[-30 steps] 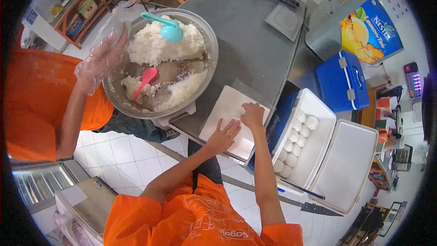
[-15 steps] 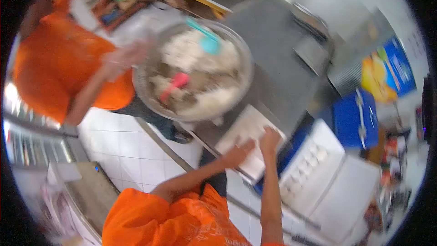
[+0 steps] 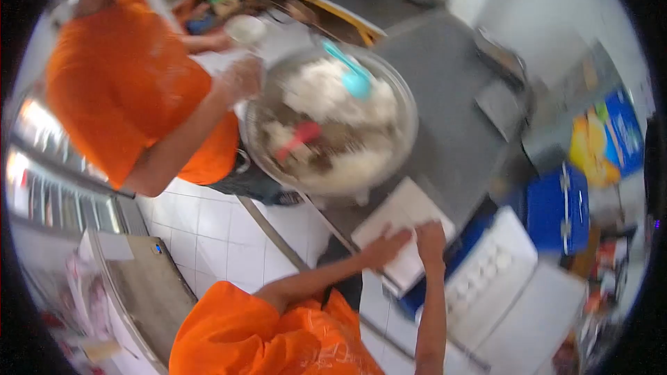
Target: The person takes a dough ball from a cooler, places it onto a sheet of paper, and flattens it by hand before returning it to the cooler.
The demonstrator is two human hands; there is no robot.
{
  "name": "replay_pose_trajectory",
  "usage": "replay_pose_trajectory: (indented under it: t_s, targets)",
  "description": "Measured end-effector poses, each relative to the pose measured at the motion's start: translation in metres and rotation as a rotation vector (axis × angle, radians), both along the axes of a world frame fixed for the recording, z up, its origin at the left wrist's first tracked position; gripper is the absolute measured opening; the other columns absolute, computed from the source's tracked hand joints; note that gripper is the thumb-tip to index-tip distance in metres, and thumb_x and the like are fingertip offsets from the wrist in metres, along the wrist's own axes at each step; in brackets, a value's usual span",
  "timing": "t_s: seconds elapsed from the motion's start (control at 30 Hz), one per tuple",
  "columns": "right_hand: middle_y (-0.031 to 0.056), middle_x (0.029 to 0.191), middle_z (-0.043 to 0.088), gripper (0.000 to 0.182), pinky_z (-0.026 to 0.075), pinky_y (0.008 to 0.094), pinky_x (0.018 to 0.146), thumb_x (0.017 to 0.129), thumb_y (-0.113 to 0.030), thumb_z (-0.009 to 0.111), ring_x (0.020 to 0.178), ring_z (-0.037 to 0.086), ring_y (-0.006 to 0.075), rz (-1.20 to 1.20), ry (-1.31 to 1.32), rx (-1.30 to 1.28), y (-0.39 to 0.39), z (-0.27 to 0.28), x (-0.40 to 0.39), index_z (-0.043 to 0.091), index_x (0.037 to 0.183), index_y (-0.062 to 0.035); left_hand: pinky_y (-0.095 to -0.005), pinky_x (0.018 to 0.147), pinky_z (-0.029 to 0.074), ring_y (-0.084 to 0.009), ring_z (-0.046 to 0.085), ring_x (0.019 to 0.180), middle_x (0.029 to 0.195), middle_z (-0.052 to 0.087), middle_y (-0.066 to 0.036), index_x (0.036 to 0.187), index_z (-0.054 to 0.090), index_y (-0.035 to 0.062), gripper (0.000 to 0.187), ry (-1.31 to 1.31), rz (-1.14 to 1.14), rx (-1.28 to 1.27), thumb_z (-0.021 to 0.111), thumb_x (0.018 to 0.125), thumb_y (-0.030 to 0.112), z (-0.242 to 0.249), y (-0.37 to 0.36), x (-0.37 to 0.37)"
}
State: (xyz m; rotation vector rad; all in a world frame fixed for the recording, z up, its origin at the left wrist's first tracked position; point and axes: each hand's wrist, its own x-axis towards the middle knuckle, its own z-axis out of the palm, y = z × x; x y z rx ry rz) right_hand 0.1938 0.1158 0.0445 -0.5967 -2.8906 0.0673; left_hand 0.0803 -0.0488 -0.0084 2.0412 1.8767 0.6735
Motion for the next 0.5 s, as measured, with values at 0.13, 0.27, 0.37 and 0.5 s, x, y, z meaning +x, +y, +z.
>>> replay_pose_trajectory:
  t_s: [0.13, 0.27, 0.37, 0.5]
  targets:
    - [0.0108, 0.099, 0.065, 0.028, 0.048, 0.0477, 0.09, 0.08, -0.005, 0.06, 0.099, 0.059, 0.0319, -0.114, 0.158, -0.032, -0.046, -0.002, 0.018, 0.068, 0.106, -0.0096, -0.0602, 0.111, 0.03, -0.027, 0.053, 0.123, 0.127, 0.059, -0.012, 0.129, 0.055, 0.004, 0.039, 0.042, 0.035, 0.079, 0.051, 0.092, 0.017, 0.007, 0.006, -0.005]
    - [0.0083, 0.112, 0.061, 0.036, 0.047, 0.044, 0.092, 0.081, -0.008, 0.061, 0.11, 0.055, 0.0312, -0.242, 0.059, -0.142, -0.057, -0.009, 0.024, 0.066, 0.116, -0.0065, -0.0577, 0.11, 0.033, -0.0289, 0.053, 0.124, 0.128, 0.058, -0.012, 0.128, 0.056, 0.0037, 0.04, 0.068, -0.025, 0.217, 0.057, 0.089, 0.014, 0.006, 0.013, -0.024]
    - [0.0095, 0.122, 0.057, 0.041, 0.045, 0.0449, 0.096, 0.083, -0.009, 0.06, 0.117, 0.051, 0.0325, -0.322, 0.115, -0.037, -0.081, -0.02, 0.018, 0.062, 0.124, -0.0037, -0.0571, 0.111, 0.032, -0.0309, 0.051, 0.127, 0.134, 0.055, -0.015, 0.133, 0.054, 0.0031, 0.047, 0.171, -0.008, 0.4, 0.06, 0.088, 0.015, 0.013, 0.008, -0.019]
    - [0.0152, 0.139, 0.048, 0.038, 0.042, 0.0467, 0.101, 0.092, -0.01, 0.056, 0.122, 0.048, 0.0362, -0.417, 0.226, -0.06, -0.12, -0.031, 0.018, 0.058, 0.127, 0.0044, -0.0587, 0.112, 0.031, -0.0334, 0.049, 0.129, 0.146, 0.047, -0.015, 0.137, 0.05, -0.0004, 0.054, 0.378, -0.043, 0.255, 0.063, 0.088, 0.02, 0.003, 0.008, -0.028]
